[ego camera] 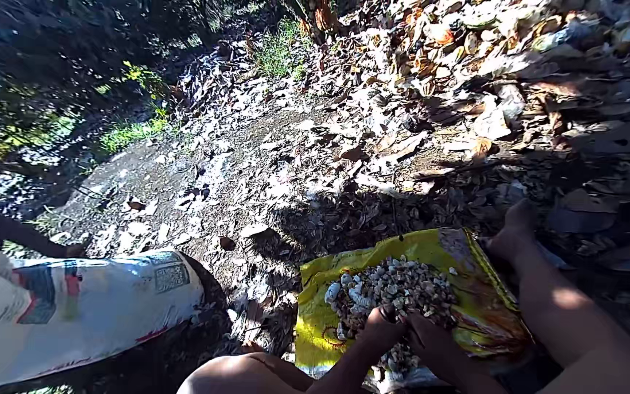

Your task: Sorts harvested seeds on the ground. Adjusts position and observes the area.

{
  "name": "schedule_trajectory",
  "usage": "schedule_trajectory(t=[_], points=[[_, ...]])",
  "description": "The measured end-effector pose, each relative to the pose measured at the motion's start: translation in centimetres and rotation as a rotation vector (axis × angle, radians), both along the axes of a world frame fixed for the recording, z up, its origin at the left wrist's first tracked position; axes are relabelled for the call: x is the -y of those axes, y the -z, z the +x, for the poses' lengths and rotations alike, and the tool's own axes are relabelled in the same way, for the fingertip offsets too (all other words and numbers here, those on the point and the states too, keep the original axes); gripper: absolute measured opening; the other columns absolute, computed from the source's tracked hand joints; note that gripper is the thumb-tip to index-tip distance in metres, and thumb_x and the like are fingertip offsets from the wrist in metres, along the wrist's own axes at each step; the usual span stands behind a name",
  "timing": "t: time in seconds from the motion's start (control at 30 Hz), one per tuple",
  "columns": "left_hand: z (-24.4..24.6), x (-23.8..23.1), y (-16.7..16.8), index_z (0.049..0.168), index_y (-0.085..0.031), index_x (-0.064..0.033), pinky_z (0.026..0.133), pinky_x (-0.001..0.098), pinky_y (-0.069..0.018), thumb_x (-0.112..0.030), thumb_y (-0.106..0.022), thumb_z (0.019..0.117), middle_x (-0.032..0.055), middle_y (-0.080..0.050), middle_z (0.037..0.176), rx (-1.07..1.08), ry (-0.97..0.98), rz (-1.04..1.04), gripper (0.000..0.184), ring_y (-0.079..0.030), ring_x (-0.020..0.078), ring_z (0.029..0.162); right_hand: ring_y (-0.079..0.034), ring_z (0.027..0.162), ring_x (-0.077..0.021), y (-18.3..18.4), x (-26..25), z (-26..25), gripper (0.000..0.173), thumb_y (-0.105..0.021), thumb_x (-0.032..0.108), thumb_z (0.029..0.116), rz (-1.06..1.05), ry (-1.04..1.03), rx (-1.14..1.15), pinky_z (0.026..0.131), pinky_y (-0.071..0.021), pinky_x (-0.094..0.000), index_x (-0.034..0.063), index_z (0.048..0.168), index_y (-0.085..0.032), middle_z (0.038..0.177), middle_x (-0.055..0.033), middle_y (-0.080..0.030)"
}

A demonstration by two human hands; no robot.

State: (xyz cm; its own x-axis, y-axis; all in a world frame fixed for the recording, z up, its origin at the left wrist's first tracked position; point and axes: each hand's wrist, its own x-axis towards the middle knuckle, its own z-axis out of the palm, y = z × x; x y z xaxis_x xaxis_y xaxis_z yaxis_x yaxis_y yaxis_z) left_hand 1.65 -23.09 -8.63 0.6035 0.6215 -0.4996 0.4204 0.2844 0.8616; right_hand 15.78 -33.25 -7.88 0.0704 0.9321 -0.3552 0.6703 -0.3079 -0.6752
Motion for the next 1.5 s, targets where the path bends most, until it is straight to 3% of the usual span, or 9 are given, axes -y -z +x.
schedule_trajectory(t=[0.33, 0.57, 0.67, 0.9, 1.0, 1.07, 1.17, 1.3, 1.5], points=[[0.1, 0.4, 1.1, 0.093, -0.066, -0.0058, 0.066, 0.0386, -0.0568, -0.018, -0.073, 0.0893, 0.0052, -0.067, 0.077, 0.079, -0.068, -0.079, 0.014, -0.066, 0.0167, 0.068, -0.070, 0.107, -0.0363, 1.1, -0.2, -0.5, 0.035, -0.044, 0.022, 0.1053, 0.045, 0.062, 0.050, 0.095, -0.0552, -0.0543, -0.0021, 0.117, -0.066, 0.113, -0.0216, -0.070], [0.2, 0.5, 1.0, 0.089, -0.064, -0.0074, 0.064, 0.0371, -0.0550, -0.021, -0.074, 0.0903, 0.0036, -0.065, 0.073, 0.099, -0.095, -0.059, 0.017, -0.063, 0.0156, 0.065, -0.070, 0.102, -0.0368, 0.9, -0.3, -0.5, 0.033, -0.046, 0.017, 0.1037, 0.065, 0.212, -0.094, 0.094, -0.0545, -0.0579, -0.0020, 0.119, -0.067, 0.106, -0.0220, -0.072], [0.2, 0.0, 0.8, 0.094, -0.064, -0.0049, 0.066, 0.0370, -0.0570, -0.015, -0.068, 0.0939, 0.0051, -0.066, 0.077, 0.143, -0.133, -0.106, 0.011, -0.065, 0.0161, 0.068, -0.071, 0.100, -0.0354, 0.8, -0.3, -0.6, 0.033, -0.048, 0.021, 0.1062, 0.108, 0.281, -0.154, 0.093, -0.0545, -0.0570, -0.0022, 0.120, -0.068, 0.103, -0.0214, -0.072], [0.0, -0.9, 0.4, 0.093, -0.062, -0.0057, 0.062, 0.0360, -0.0554, -0.018, -0.067, 0.0948, 0.0035, -0.063, 0.073, 0.064, -0.040, -0.099, 0.013, -0.063, 0.0149, 0.063, -0.068, 0.112, -0.0374, -0.6, -0.5, -0.5, 0.038, -0.044, 0.023, 0.1074, 0.041, 0.114, -0.063, 0.100, -0.0525, -0.0554, -0.0025, 0.128, -0.063, 0.117, -0.0232, -0.070], [0.2, -0.7, 0.8, 0.092, -0.063, -0.0060, 0.063, 0.0363, -0.0551, -0.018, -0.069, 0.0929, 0.0032, -0.064, 0.074, 0.052, 0.009, -0.068, 0.014, -0.063, 0.0143, 0.064, -0.069, 0.109, -0.0383, -0.2, -0.2, -0.5, 0.036, -0.048, 0.020, 0.1034, 0.033, 0.094, -0.011, 0.097, -0.0536, -0.0568, -0.0035, 0.126, -0.063, 0.115, -0.0236, -0.070], [0.2, -0.5, 1.1, 0.091, -0.063, -0.0061, 0.062, 0.0354, -0.0545, -0.017, -0.070, 0.0921, 0.0026, -0.064, 0.073, 0.077, 0.034, -0.061, 0.013, -0.062, 0.0133, 0.063, -0.069, 0.107, -0.0397, -2.1, -0.3, -0.5, 0.034, -0.050, 0.017, 0.1021, 0.008, 0.094, 0.010, 0.095, -0.0539, -0.0570, -0.0049, 0.124, -0.064, 0.113, -0.0250, -0.070], [0.2, -0.2, 1.1, 0.091, -0.063, -0.0059, 0.061, 0.0338, -0.0542, -0.016, -0.070, 0.0938, 0.0023, -0.063, 0.072, 0.104, 0.048, -0.073, 0.013, -0.061, 0.0127, 0.062, -0.064, 0.121, -0.0423, -10.1, -1.8, -0.3, 0.036, -0.047, 0.010, 0.1069, -0.277, 0.038, -0.048, 0.105, -0.0474, -0.0546, -0.0100, 0.135, -0.058, 0.126, -0.0305, -0.065], [0.1, 0.0, 1.6, 0.090, -0.062, -0.0072, 0.061, 0.0348, -0.0546, -0.018, -0.070, 0.0932, 0.0028, -0.063, 0.073, 0.097, 0.026, -0.044, 0.013, -0.062, 0.0139, 0.062, -0.070, 0.102, -0.0404, 1.1, -0.2, -0.2, 0.033, -0.051, 0.020, 0.1016, -0.003, 0.152, -0.052, 0.092, -0.0539, -0.0603, -0.0039, 0.120, -0.066, 0.105, -0.0245, -0.071], [0.4, 0.6, 1.8, 0.094, -0.065, -0.0051, 0.062, 0.0372, -0.0569, -0.015, -0.071, 0.0918, 0.0060, -0.067, 0.075, 0.100, -0.033, -0.049, 0.012, -0.065, 0.0173, 0.063, -0.070, 0.096, -0.0328, 1.8, -0.6, -0.2, 0.030, -0.048, 0.019, 0.1012, -0.083, 0.337, -0.200, 0.089, -0.0545, -0.0562, 0.0005, 0.113, -0.069, 0.099, -0.0186, -0.071]])
